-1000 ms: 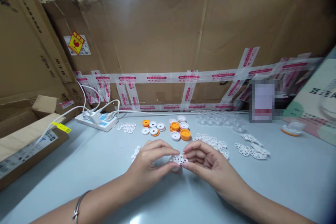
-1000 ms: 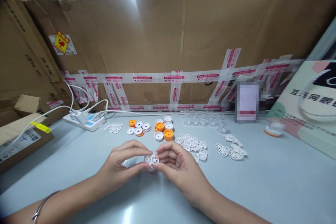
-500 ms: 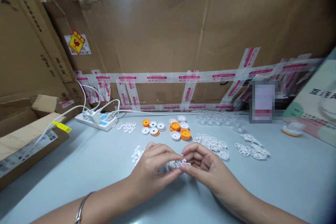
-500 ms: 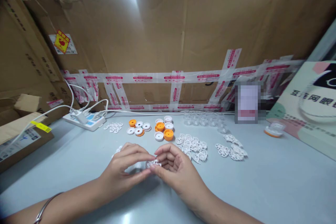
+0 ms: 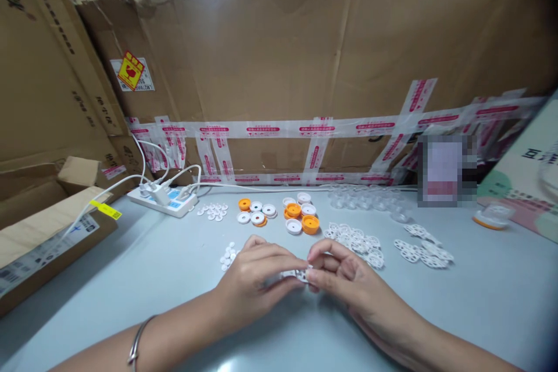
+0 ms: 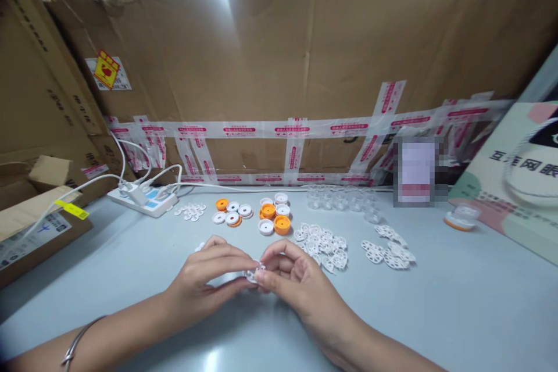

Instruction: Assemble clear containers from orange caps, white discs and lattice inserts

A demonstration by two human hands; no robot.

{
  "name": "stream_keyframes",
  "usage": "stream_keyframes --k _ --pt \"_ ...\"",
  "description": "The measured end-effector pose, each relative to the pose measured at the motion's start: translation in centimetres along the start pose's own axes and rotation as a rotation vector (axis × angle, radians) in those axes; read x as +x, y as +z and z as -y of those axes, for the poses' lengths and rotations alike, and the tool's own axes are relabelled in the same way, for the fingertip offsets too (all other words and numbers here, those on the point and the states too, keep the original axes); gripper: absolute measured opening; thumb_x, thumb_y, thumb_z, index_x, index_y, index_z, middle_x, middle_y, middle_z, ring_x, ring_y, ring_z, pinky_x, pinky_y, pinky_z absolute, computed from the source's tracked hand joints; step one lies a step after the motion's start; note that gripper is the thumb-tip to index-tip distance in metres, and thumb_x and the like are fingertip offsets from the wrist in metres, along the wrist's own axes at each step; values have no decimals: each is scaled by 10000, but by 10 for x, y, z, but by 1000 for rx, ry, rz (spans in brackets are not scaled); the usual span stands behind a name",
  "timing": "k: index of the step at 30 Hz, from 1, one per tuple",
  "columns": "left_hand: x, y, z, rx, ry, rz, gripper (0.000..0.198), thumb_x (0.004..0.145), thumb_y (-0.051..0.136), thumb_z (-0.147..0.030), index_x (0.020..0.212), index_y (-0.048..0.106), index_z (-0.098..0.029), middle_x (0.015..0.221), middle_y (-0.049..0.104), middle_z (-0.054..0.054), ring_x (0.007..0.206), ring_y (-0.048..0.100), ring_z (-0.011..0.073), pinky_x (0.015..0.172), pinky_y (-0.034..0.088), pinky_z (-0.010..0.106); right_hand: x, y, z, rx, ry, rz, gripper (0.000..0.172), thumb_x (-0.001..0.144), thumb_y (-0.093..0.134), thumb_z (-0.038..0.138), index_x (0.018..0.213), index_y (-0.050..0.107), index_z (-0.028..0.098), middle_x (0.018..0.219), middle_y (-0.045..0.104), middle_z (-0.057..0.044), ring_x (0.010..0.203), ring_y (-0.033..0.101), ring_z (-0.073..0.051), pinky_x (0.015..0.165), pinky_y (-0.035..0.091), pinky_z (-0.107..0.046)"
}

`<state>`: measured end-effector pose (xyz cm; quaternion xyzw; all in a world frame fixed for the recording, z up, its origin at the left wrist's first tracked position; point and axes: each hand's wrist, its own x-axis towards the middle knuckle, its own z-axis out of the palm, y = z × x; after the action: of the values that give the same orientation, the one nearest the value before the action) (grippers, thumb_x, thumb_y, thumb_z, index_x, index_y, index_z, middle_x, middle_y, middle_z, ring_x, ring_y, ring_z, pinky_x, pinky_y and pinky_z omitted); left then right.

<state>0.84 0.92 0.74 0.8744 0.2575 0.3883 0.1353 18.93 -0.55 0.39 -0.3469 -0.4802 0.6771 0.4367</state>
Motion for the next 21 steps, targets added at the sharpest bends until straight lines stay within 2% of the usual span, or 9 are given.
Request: stream_keyframes --k 2,4,7,9,13,17,21 --pt "0 -1 0 -33 -44 -15 140 810 595 -184 943 636 -200 809 724 20 700 657 144 667 383 290 1 -1 1 -30 8 -2 263 668 723 362 792 563 195 645 626 41 639 595 -99 669 450 -243" --pt "1 -2 0 -80 -156 -27 97 801 603 -194 877 662 -187 759 725 17 667 652 143 665 399 282 2 -2 2 -70 9 -18 290 651 730 379 825 595 191 666 652 23 659 615 -115 681 465 -257" --pt "3 -3 -2 -141 -340 -12 90 788 609 -210 762 687 -174 707 714 13 649 636 140 674 432 264 4 -2 2 -130 21 -48 276 637 734 392 761 623 171 648 668 8 646 618 -118 667 475 -250" --pt "4 -4 -2 -181 -411 -10 76 753 646 -222 759 692 -161 717 707 21 672 633 144 681 449 251 5 -3 1 -116 52 -69 264 660 717 400 710 631 156 629 671 0 613 603 -101 642 468 -225" --pt "6 -4 -1 -257 -451 -58 267 673 716 -209 926 673 -139 780 700 37 730 633 149 724 467 243 5 -5 0 39 128 -60 258 687 704 396 709 641 146 652 676 -6 600 580 -69 634 448 -187" --pt "6 -3 -2 -317 -484 -65 135 740 638 -190 852 694 -141 784 692 46 729 618 145 708 463 245 3 -2 1 18 154 24 257 680 714 379 687 631 136 663 670 -15 591 570 -70 612 439 -189" --pt "5 0 -2 -402 -477 -21 135 767 574 -153 782 706 -134 766 669 58 717 599 147 694 455 257 2 1 1 -66 194 78 277 639 739 381 659 620 132 642 657 -11 570 567 -78 599 443 -206"
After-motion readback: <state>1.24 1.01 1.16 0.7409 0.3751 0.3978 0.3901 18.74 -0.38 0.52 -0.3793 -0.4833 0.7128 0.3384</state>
